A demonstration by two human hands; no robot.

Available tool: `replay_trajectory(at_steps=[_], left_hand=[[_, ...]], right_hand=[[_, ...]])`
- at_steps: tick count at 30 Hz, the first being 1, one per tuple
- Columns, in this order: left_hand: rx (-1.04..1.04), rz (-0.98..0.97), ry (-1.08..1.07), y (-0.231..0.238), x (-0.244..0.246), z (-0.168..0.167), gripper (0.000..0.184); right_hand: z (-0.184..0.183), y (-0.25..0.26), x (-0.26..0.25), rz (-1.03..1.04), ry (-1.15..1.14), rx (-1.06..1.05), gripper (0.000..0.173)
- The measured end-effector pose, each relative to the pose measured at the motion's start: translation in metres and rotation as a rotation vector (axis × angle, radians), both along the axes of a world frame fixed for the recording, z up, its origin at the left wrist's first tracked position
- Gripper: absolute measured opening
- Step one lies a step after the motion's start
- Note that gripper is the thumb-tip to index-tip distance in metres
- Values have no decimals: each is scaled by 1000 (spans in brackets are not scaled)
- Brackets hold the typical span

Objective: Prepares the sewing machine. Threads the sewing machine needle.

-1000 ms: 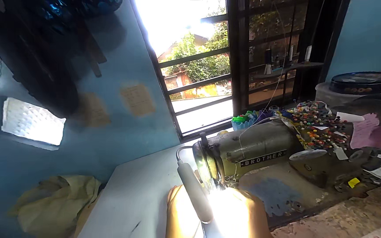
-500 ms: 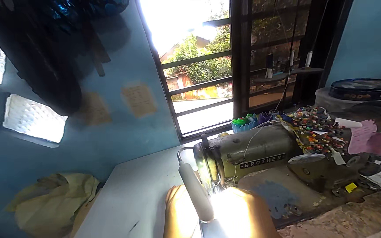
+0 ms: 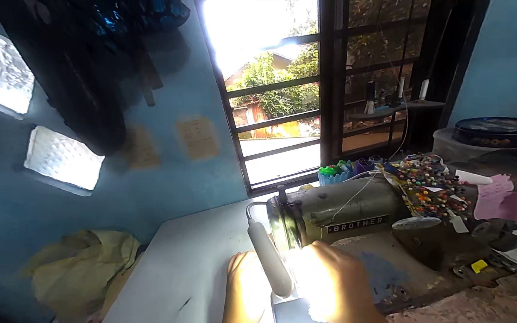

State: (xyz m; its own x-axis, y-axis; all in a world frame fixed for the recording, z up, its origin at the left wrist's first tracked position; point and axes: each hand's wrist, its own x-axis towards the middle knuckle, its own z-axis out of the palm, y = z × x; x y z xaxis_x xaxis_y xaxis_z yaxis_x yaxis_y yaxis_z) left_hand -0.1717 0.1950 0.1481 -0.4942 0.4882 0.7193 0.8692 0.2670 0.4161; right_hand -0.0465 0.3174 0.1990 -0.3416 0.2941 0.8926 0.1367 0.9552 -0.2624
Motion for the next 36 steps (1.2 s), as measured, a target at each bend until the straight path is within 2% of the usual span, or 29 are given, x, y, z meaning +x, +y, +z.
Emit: replay_trajectory(at_steps=[3,5,7,9,11,13,16,18,20,25,31,36], left_hand=[[-11,7,-11,1,-1,1,18],[-13,15,-7,2,-1,0,18],[-20,23,-5,2,2,1,20],[-11,9,-6,1,2,1,20],[6,-6,-8,0,1,3,19],[30,-16,-33,0,2,6,17],[54,-15,-36,0,3,6,17],[26,2,-27,1,4,4,18],[-9,15,-36,1,5,3,21],[48,-25,-42,1,1,3,19],[65,-28,-27,3,-3,-3,21],[37,-30,-46,3,-1,-4,21]], right_hand=[[8,-14,21,111,-367,-280,30],[16,-15,24,129,-446,-334,30],[24,-11,19,82,-384,-204,26],[27,-2,7,39,-146,26,17],[29,4,1,19,-24,112,20],[23,1,4,-6,-75,74,18],[6,-13,20,71,-321,-146,19],[-2,-15,24,111,-394,-216,21],[2,-15,22,64,-353,-176,21],[9,-9,7,-39,-66,19,18],[-24,-21,18,30,-306,-161,25],[-7,-22,19,31,-178,-169,17]])
